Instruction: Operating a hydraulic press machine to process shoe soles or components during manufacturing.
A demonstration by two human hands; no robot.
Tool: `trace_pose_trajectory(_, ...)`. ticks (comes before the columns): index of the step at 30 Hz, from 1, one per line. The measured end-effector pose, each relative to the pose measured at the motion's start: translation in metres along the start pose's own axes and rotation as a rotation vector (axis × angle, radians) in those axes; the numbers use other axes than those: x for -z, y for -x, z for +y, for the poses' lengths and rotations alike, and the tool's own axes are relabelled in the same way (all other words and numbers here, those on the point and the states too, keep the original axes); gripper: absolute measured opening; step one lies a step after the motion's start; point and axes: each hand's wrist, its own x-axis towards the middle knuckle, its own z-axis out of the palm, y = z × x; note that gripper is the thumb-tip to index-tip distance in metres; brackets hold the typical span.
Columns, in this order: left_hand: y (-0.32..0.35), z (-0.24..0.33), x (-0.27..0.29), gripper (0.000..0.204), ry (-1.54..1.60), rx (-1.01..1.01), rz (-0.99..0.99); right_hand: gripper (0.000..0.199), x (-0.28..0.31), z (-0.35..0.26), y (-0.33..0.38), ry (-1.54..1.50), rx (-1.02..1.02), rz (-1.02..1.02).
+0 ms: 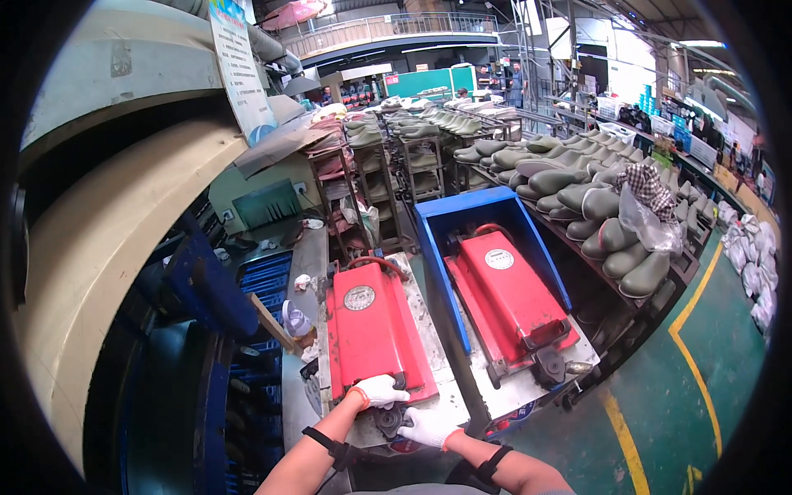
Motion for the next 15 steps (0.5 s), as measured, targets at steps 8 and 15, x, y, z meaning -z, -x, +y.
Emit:
trace_pose_trajectory(8,-0.0038,-0.0041,-0.0002,0.052,-0.013,-0.023,-0.027,0.054,0.004,-0.0059,0.0049,-0.003,0.022,0.036)
trace_pose_trajectory(15,-0.006,-0.0062,0.0007,0.054,-0.005,-0.033,-0.036,0.052,0.0073,-0.0105,0.0068,0.037,-0.002,0.037)
